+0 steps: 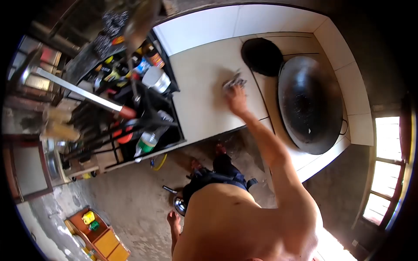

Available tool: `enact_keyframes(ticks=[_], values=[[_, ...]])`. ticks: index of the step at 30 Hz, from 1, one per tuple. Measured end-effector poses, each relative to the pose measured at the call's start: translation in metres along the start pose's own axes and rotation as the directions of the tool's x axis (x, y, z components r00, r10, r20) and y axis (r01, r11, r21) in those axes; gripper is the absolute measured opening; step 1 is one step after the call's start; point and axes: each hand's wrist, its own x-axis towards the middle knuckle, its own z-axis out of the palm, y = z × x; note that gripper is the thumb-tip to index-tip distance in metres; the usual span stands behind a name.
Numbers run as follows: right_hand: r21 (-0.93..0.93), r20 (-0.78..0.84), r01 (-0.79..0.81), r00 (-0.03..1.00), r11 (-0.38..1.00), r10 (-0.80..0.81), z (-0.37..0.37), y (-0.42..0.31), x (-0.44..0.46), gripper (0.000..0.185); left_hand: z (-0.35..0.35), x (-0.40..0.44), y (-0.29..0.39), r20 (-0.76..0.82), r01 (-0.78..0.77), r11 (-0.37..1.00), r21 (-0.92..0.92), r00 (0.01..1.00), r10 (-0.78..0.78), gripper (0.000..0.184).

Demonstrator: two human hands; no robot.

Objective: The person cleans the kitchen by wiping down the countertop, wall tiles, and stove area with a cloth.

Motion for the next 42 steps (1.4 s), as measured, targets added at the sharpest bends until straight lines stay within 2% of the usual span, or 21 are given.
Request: enact_keyframes(ticks=[2, 4, 7, 8, 9, 10, 12, 14, 16, 19, 20, 22, 24, 26, 30, 31, 33, 36, 38, 40, 42], values=[[-0.079, 0.300, 0.079, 0.953, 0.994, -0.052, -0.001, -0.019, 0.011, 0.045, 0.004, -0.012, -0.004, 0.024, 0.019, 0.999, 0.038, 1.000, -0.020, 0.023], [0.077, 0.315, 0.194, 0.926, 0.978, -0.209, 0.004, -0.016, 0.043, 0.045, 0.008, -0.020, 0.001, 0.062, 0.019, 0.998, 0.066, 0.998, -0.023, 0.024], [0.135, 0.312, 0.272, 0.901, 0.953, -0.302, 0.029, 0.001, 0.096, 0.043, 0.016, -0.030, 0.023, 0.150, -0.014, 0.996, 0.086, 0.989, 0.001, 0.025], [0.122, 0.274, 0.257, 0.920, 0.959, -0.281, 0.045, 0.016, 0.106, 0.042, 0.020, -0.033, 0.030, 0.145, -0.029, 0.996, 0.083, 0.989, 0.017, 0.026], [0.105, 0.234, 0.242, 0.937, 0.965, -0.261, 0.064, 0.032, 0.117, 0.041, 0.024, -0.038, 0.037, 0.059, -0.091, 0.988, 0.128, 0.995, 0.084, 0.026], [0.087, 0.194, 0.234, 0.949, 0.968, -0.247, 0.079, 0.050, 0.132, 0.040, 0.022, -0.035, 0.047, 0.041, -0.038, 0.996, 0.083, 0.999, 0.034, 0.028], [0.034, 0.182, 0.058, 0.981, 0.998, -0.063, 0.082, 0.093, 0.157, 0.035, 0.025, -0.046, 0.055, -0.076, -0.046, 0.984, 0.172, 0.995, 0.060, 0.032], [-0.470, 0.390, 0.131, 0.918, 0.873, 0.072, 0.052, 0.129, 0.199, 0.032, 0.026, -0.052, 0.064, -0.080, 0.027, 0.983, 0.182, 0.997, -0.012, 0.034], [-0.440, 0.247, -0.046, 0.954, 0.897, 0.170, 0.056, 0.157, 0.224, 0.028, 0.021, -0.056, 0.054, -0.114, 0.077, 0.985, 0.156, 0.992, -0.059, 0.032], [-0.644, 0.170, -0.092, 0.950, 0.759, 0.260, 0.080, 0.147, 0.242, 0.025, 0.008, -0.053, 0.032, 0.047, -0.032, 0.976, 0.216, 0.999, 0.023, 0.029], [-0.586, 0.064, -0.127, 0.977, 0.800, 0.202, 0.093, 0.152, 0.237, 0.027, 0.012, -0.063, 0.036, -0.010, 0.008, 0.988, 0.153, 1.000, -0.007, 0.029], [-0.526, 0.332, -0.037, 0.911, 0.849, 0.245, 0.064, 0.134, 0.233, 0.030, 0.020, -0.063, 0.037, -0.027, 0.024, 0.994, 0.103, 0.999, -0.022, 0.029], [-0.621, 0.310, 0.074, 0.937, 0.780, 0.157, 0.073, 0.125, 0.206, 0.032, 0.027, -0.054, 0.041, -0.009, 0.074, 0.991, 0.114, 0.997, -0.074, 0.031], [-0.604, 0.203, 0.112, 0.979, 0.789, 0.017, 0.072, 0.103, 0.166, 0.032, 0.031, -0.041, 0.053, 0.023, 0.059, 0.988, 0.140, 0.998, -0.062, 0.032], [-0.274, 0.180, 0.178, 0.975, 0.945, -0.131, 0.001, 0.067, 0.060, 0.029, 0.041, -0.007, 0.086, 0.134, -0.061, 0.979, 0.192, 0.990, 0.036, 0.035], [-0.280, 0.201, 0.167, 0.973, 0.945, -0.112, -0.017, 0.069, 0.039, 0.029, 0.043, 0.003, 0.096, 0.130, -0.021, 0.979, 0.203, 0.992, -0.006, 0.035], [-0.280, 0.238, 0.146, 0.968, 0.949, -0.079, -0.045, 0.073, 0.009, 0.028, 0.047, 0.009, 0.109, 0.154, -0.067, 0.981, 0.180, 0.987, 0.039, 0.035], [-0.371, 0.084, -0.020, 0.995, 0.929, 0.055, -0.069, 0.079, 0.018, 0.027, 0.050, 0.014, 0.119, 0.197, -0.128, 0.974, 0.189, 0.976, 0.090, 0.035], [-0.491, 0.011, -0.172, 0.979, 0.854, 0.203, -0.056, 0.093, 0.023, 0.030, 0.043, 0.021, 0.114, 0.264, -0.172, 0.974, 0.147, 0.956, 0.128, 0.036], [-0.514, -0.006, -0.334, 0.923, 0.790, 0.386, -0.036, 0.099, 0.014, 0.033, 0.043, 0.018, 0.114, 0.203, -0.145, 0.974, 0.177, 0.973, 0.108, 0.037], [-0.487, 0.001, -0.388, 0.896, 0.782, 0.445, -0.033, 0.099, 0.024, 0.036, 0.041, 0.017, 0.108, 0.244, -0.172, 0.979, 0.109, 0.959, 0.142, 0.038]])
